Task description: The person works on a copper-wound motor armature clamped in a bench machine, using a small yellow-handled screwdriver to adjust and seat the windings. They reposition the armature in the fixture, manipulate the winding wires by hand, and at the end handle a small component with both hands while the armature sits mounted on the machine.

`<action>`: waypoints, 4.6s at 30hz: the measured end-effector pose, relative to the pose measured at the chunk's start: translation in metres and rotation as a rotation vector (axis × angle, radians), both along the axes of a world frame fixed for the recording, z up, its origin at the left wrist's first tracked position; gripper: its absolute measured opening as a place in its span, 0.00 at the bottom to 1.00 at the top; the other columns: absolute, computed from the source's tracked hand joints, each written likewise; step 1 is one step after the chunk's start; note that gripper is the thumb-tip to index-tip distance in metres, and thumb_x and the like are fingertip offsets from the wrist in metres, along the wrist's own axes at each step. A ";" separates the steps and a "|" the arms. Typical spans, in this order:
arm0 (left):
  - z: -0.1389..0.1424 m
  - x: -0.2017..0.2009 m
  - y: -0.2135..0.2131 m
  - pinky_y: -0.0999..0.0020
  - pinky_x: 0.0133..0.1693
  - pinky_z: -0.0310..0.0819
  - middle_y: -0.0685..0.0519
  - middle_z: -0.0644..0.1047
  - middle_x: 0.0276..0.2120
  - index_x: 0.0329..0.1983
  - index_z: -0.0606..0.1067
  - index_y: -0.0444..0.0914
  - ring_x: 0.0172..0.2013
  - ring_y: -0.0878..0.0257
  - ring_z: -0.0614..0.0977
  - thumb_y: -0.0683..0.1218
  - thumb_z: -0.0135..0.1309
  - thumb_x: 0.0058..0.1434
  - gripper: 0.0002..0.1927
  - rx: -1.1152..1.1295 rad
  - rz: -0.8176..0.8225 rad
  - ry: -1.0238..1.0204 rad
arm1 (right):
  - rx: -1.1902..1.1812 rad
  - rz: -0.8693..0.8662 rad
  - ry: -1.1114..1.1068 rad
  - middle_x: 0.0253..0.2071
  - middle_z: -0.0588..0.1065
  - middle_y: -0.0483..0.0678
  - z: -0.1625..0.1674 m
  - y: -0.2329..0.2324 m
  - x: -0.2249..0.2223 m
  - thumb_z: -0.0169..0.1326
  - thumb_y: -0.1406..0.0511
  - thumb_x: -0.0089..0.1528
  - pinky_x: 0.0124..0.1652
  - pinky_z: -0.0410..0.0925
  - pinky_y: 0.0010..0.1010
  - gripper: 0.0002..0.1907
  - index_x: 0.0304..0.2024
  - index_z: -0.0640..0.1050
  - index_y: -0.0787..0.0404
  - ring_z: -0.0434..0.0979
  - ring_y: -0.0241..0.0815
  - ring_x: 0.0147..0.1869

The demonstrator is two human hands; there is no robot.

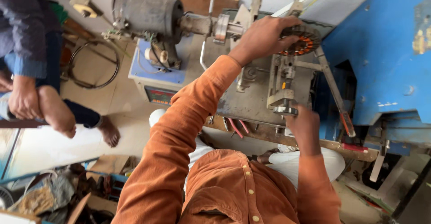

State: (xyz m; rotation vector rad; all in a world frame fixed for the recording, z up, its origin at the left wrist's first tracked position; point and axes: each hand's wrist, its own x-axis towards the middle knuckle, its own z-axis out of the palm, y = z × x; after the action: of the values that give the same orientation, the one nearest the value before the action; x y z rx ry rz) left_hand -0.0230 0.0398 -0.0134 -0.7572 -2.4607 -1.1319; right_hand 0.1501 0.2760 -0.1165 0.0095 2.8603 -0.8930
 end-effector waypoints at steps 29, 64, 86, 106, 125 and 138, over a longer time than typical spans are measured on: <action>0.003 0.000 -0.008 0.58 0.42 0.82 0.48 0.85 0.36 0.54 0.78 0.43 0.32 0.54 0.88 0.53 0.61 0.61 0.19 -0.055 0.003 -0.012 | 0.086 0.542 0.505 0.59 0.72 0.59 -0.008 -0.164 0.012 0.61 0.63 0.61 0.52 0.70 0.41 0.29 0.61 0.73 0.73 0.72 0.57 0.52; 0.055 0.074 -0.018 0.58 0.51 0.78 0.45 0.81 0.48 0.55 0.75 0.32 0.47 0.52 0.84 0.41 0.57 0.71 0.12 0.423 -0.014 0.255 | -1.052 0.163 0.565 0.40 0.77 0.51 0.089 -0.006 0.061 0.51 0.77 0.65 0.42 0.76 0.29 0.04 0.40 0.75 0.66 0.78 0.36 0.41; 0.004 0.212 0.007 0.69 0.35 0.80 0.50 0.79 0.39 0.42 0.77 0.35 0.36 0.62 0.85 0.36 0.59 0.63 0.06 0.442 -0.216 -0.241 | -1.091 0.071 0.245 0.45 0.73 0.49 0.063 -0.027 0.063 0.56 0.77 0.60 0.25 0.78 0.18 0.14 0.48 0.71 0.66 0.80 0.29 0.36; 0.044 0.165 0.017 0.70 0.31 0.76 0.50 0.79 0.37 0.44 0.76 0.35 0.30 0.65 0.80 0.38 0.58 0.67 0.04 0.406 -0.194 0.051 | -0.782 0.202 0.804 0.40 0.79 0.47 0.135 -0.030 0.006 0.61 0.71 0.64 0.25 0.54 0.13 0.03 0.39 0.79 0.64 0.61 0.18 0.26; 0.013 -0.018 -0.011 0.54 0.39 0.79 0.42 0.84 0.37 0.49 0.81 0.35 0.33 0.46 0.85 0.44 0.63 0.57 0.16 0.084 -0.002 -0.027 | -0.325 0.173 1.005 0.40 0.81 0.49 0.110 -0.046 -0.157 0.66 0.77 0.61 0.43 0.75 0.28 0.08 0.40 0.80 0.64 0.83 0.40 0.43; 0.015 -0.042 -0.015 0.56 0.33 0.78 0.43 0.82 0.27 0.46 0.82 0.36 0.26 0.49 0.84 0.44 0.65 0.57 0.15 0.080 0.028 -0.118 | -0.077 0.424 1.124 0.40 0.82 0.47 0.098 -0.035 -0.198 0.70 0.76 0.58 0.42 0.76 0.30 0.11 0.36 0.81 0.61 0.82 0.43 0.44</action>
State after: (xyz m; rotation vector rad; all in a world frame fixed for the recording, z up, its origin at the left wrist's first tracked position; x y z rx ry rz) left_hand -0.0647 0.0245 0.0016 -0.6478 -2.4960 -1.2897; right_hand -0.0474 0.2406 -0.0184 -1.4768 3.4607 -1.1361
